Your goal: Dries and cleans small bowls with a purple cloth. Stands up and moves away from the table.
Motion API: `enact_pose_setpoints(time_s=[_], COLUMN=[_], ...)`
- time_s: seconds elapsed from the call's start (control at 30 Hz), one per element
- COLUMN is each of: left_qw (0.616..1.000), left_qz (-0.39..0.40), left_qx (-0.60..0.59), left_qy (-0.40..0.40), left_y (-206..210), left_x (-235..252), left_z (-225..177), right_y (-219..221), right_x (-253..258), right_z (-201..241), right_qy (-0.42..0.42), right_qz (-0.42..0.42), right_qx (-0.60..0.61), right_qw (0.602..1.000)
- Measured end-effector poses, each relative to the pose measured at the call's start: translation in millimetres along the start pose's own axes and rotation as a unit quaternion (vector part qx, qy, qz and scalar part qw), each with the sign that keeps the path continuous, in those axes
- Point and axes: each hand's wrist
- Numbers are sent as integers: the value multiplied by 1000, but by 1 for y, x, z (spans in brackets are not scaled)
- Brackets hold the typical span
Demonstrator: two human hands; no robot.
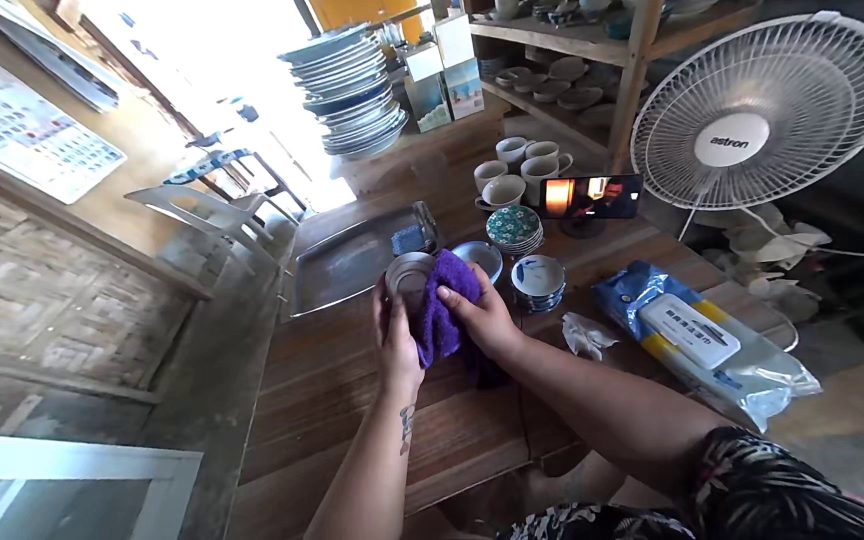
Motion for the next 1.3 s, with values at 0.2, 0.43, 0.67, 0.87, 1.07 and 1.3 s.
enact_pose_setpoints(time_s=[0.2, 0.43, 0.67, 0.87, 1.07, 1.3], left_qw=[996, 983, 954, 955, 993, 995], left_qz=[45, 168, 286, 223, 99, 7], left_qx=[47, 68, 91, 161, 16, -27], left_qy=[-58, -13, 13, 109, -66, -94], left_y=[-9, -30, -48, -37, -7, 1], left_x=[6, 18, 26, 20, -1, -3], left_z=[-6, -3, -10, 9, 6, 0], right_y=[-1, -7, -11, -11, -7, -2], right_x=[-2, 4, 7, 8, 4, 2], right_z=[5, 12, 19, 16, 11, 3], right_qy=[3, 64, 170, 143, 35, 25], right_qz=[-17, 4, 99, 51, -36, -3], right_qx=[-15, -25, -74, -23, 39, 9], right_qw=[1000, 998, 978, 988, 998, 1000])
Point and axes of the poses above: each hand's wrist, its own x-axis towards the middle knuckle, its own y-axis out of the palm, z = x × y, and after that the axes turned 12 degrees about y, right-handed
